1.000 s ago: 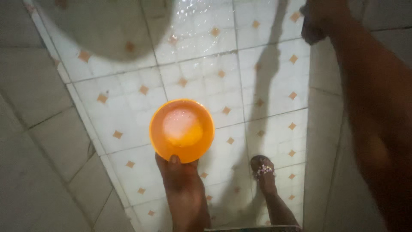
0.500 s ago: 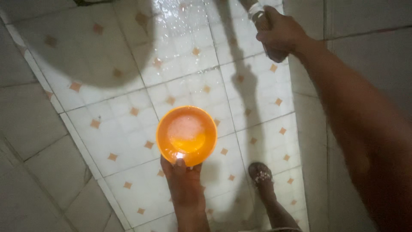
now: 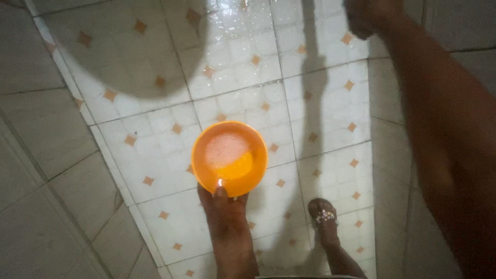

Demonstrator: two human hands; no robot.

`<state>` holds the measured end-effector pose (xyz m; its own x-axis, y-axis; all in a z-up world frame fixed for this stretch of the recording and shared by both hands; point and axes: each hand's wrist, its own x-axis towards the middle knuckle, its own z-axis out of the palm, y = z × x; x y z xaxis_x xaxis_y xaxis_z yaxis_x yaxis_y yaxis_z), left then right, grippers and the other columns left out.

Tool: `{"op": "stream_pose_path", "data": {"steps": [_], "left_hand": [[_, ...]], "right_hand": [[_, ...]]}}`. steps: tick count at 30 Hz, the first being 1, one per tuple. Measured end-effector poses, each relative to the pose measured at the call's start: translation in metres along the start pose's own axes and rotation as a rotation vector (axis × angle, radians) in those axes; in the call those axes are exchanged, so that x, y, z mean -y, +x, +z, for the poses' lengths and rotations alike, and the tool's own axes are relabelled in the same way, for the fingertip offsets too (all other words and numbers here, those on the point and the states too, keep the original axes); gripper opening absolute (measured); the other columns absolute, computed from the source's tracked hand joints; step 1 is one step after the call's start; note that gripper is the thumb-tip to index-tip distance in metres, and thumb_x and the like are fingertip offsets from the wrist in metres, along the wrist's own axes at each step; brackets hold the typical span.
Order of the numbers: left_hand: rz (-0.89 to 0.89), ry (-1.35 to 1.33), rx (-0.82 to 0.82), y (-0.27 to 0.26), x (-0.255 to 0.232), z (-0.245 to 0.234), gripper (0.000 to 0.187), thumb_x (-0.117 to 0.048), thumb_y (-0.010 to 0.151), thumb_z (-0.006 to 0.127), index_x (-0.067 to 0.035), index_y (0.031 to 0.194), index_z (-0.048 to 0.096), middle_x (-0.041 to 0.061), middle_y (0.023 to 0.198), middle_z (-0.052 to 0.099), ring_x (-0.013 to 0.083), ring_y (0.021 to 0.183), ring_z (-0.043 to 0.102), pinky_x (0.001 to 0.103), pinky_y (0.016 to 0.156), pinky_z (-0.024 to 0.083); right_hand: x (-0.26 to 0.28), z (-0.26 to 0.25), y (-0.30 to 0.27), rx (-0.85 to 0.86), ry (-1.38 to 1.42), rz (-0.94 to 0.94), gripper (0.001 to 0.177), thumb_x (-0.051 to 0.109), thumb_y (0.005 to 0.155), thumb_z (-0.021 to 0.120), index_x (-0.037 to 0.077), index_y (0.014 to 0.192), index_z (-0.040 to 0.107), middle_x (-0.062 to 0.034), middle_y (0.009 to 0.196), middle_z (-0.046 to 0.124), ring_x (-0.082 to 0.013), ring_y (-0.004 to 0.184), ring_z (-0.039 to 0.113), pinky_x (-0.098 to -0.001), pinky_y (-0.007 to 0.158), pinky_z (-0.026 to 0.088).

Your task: The person sweeps a tiled floor using a traditional broom while holding an orange bowl filled with soapy water in the other hand. The person moves around the room, sweeping different areas of the floor.

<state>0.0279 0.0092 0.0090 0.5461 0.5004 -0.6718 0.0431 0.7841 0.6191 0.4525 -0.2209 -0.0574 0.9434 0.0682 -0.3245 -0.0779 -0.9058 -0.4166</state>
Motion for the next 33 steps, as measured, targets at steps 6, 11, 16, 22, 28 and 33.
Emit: {"op": "stream_pose_path", "data": {"steps": [6, 11, 16, 22, 28, 33], "left_hand": [[0.008, 0.036, -0.028, -0.002, -0.001, -0.001, 0.064, -0.024, 0.096, 0.054, -0.011, 0.154, 0.031, 0.01, 0.149, 0.046, 0.0269, 0.133, 0.052, 0.048, 0.109, 0.049], [-0.006, 0.038, 0.009, -0.004, 0.002, 0.011, 0.064, -0.024, 0.096, 0.055, -0.011, 0.154, 0.031, 0.011, 0.149, 0.046, 0.0268, 0.133, 0.053, 0.047, 0.109, 0.049], [0.016, 0.031, 0.049, 0.003, 0.001, 0.021, 0.065, -0.025, 0.096, 0.056, -0.011, 0.154, 0.031, 0.011, 0.148, 0.046, 0.0267, 0.132, 0.053, 0.047, 0.109, 0.049], [0.027, 0.04, 0.098, -0.001, -0.003, 0.032, 0.071, -0.028, 0.091, 0.064, -0.008, 0.152, 0.035, 0.012, 0.147, 0.049, 0.0268, 0.133, 0.054, 0.048, 0.11, 0.048], [0.027, 0.028, 0.09, 0.0, 0.001, 0.032, 0.072, -0.027, 0.088, 0.067, -0.007, 0.15, 0.037, 0.012, 0.146, 0.05, 0.0273, 0.133, 0.053, 0.049, 0.11, 0.048], [0.03, 0.033, 0.077, 0.002, 0.007, 0.029, 0.072, -0.027, 0.088, 0.063, -0.009, 0.151, 0.036, 0.013, 0.145, 0.05, 0.0287, 0.132, 0.054, 0.05, 0.108, 0.049]], "right_hand": [[-0.001, 0.018, -0.013, 0.079, 0.042, 0.043, 0.039, 0.035, 0.106, 0.062, 0.012, 0.137, 0.053, -0.0144, 0.096, 0.067, -0.0169, 0.062, 0.06, -0.0362, 0.052, 0.052], [-0.01, 0.01, -0.022, 0.107, 0.041, 0.046, 0.04, 0.034, 0.106, 0.062, 0.012, 0.138, 0.053, -0.0146, 0.097, 0.067, -0.0167, 0.063, 0.061, -0.0356, 0.051, 0.052], [-0.01, 0.014, -0.015, 0.078, 0.044, -0.002, 0.04, 0.033, 0.106, 0.062, 0.012, 0.139, 0.054, -0.0148, 0.098, 0.067, -0.0165, 0.063, 0.062, -0.035, 0.051, 0.053], [-0.021, 0.016, -0.007, 0.043, 0.058, -0.023, 0.041, 0.032, 0.106, 0.063, 0.011, 0.14, 0.054, -0.015, 0.1, 0.068, -0.0163, 0.064, 0.062, -0.0343, 0.051, 0.053], [-0.031, 0.013, -0.014, 0.027, 0.099, 0.007, 0.041, 0.031, 0.106, 0.064, 0.011, 0.141, 0.055, -0.0152, 0.101, 0.068, -0.0161, 0.064, 0.063, -0.0336, 0.05, 0.054], [-0.019, 0.025, -0.014, 0.033, 0.172, -0.033, 0.042, 0.03, 0.106, 0.064, 0.011, 0.142, 0.055, -0.0154, 0.102, 0.068, -0.016, 0.065, 0.064, -0.0331, 0.05, 0.054]]}}
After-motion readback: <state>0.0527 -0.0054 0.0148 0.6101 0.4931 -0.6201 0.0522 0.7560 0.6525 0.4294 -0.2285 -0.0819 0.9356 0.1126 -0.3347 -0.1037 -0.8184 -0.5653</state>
